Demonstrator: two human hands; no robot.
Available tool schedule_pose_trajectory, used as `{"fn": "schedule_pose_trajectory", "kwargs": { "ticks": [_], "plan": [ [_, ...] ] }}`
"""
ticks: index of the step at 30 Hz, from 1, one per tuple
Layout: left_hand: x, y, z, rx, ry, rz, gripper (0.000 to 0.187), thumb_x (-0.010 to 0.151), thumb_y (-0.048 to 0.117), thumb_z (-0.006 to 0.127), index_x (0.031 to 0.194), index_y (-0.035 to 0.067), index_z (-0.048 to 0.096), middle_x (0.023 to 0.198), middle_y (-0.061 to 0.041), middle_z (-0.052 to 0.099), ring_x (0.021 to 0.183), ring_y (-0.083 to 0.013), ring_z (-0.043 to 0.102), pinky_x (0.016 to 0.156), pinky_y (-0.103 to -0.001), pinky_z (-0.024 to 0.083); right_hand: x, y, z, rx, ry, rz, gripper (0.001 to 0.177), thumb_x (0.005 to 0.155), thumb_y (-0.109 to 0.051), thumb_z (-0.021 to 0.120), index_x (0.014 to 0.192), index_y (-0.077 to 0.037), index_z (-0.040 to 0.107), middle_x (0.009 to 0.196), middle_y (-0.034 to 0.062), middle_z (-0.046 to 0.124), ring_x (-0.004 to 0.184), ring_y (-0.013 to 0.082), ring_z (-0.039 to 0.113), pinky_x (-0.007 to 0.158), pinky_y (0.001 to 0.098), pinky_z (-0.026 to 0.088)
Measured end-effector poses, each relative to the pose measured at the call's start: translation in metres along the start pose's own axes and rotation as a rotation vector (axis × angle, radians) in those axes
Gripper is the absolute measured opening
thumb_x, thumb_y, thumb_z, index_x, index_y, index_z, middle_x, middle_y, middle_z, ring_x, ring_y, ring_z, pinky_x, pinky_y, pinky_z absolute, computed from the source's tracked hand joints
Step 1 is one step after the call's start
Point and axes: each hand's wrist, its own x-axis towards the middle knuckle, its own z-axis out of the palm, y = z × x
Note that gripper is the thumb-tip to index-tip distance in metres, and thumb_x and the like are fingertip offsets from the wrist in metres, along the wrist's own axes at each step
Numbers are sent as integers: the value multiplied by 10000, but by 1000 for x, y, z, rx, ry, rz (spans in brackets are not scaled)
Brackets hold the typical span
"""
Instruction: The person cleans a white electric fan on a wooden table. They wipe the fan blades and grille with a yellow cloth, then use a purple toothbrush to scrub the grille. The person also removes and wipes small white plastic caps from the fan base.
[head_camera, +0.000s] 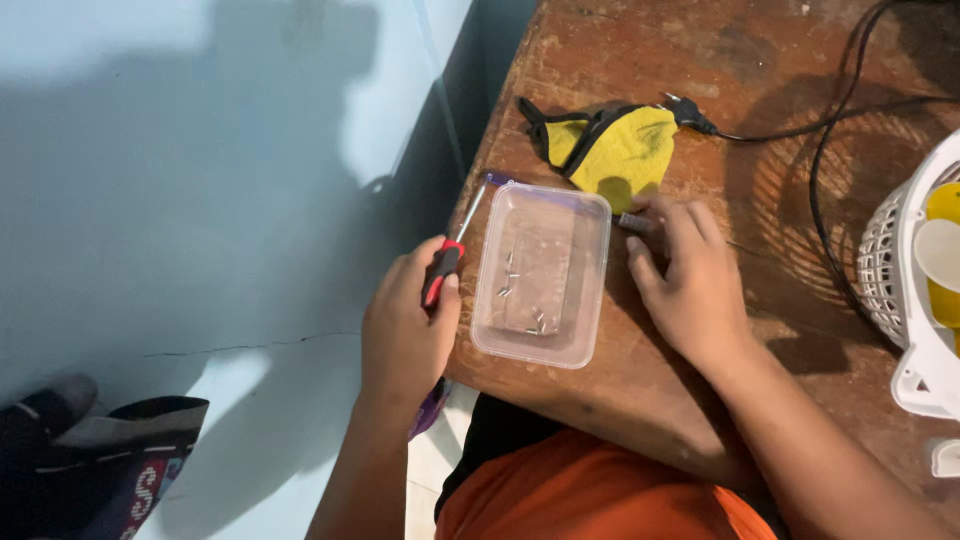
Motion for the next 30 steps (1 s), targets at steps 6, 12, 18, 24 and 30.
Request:
{"fn": "schedule_pose_trajectory", "kwargs": {
  "ticks": [6, 12, 18, 24, 30],
  "plan": [
    [-6, -2, 5, 89, 38, 50, 330, 917, 106, 675, 1244, 65, 650, 1178, -130, 685, 1048, -354, 662, 871, -434, 531, 3, 3, -4, -121, 10, -104, 382, 842, -99, 774, 1218, -79, 706, 1186, 172, 666, 1055, 373, 663, 874, 453, 543],
    [-10, 4, 14, 221, 37, 89, 345, 898, 186, 728, 1226, 93, 675, 1118, -99, 697, 1038, -329, 655, 878, -438, 522, 7, 10, -4, -114, -31, -85, 247, 850, -142, 796, 1085, -83, 747, 1042, 114, 737, 937, 330, 707, 807, 433, 552],
    [-8, 5, 16, 298, 40, 128, 351, 881, 206, 736, 1214, 102, 692, 1120, -90, 715, 1041, -324, 655, 878, -441, 526, 5, 11, 1, -122, 23, -172, 253, 836, -180, 809, 1049, -66, 734, 1003, 89, 746, 924, 303, 713, 759, 429, 516],
    [-7, 5, 16, 361, 0, 93, 342, 905, 274, 720, 1199, 99, 702, 1129, -91, 700, 1043, -320, 663, 853, -439, 525, 6, 9, -2, -78, -59, -47, 230, 858, -212, 791, 1044, -91, 730, 951, 74, 744, 884, 273, 703, 736, 405, 476],
    [-8, 5, 13, 253, -2, 4, 277, 974, 249, 647, 1215, 124, 700, 1178, -69, 698, 1044, -306, 677, 858, -424, 541, 5, 12, 1, -102, 6, -25, 206, 990, -143, 694, 1194, -112, 696, 1006, 80, 734, 933, 274, 694, 789, 440, 430]
  ]
}}
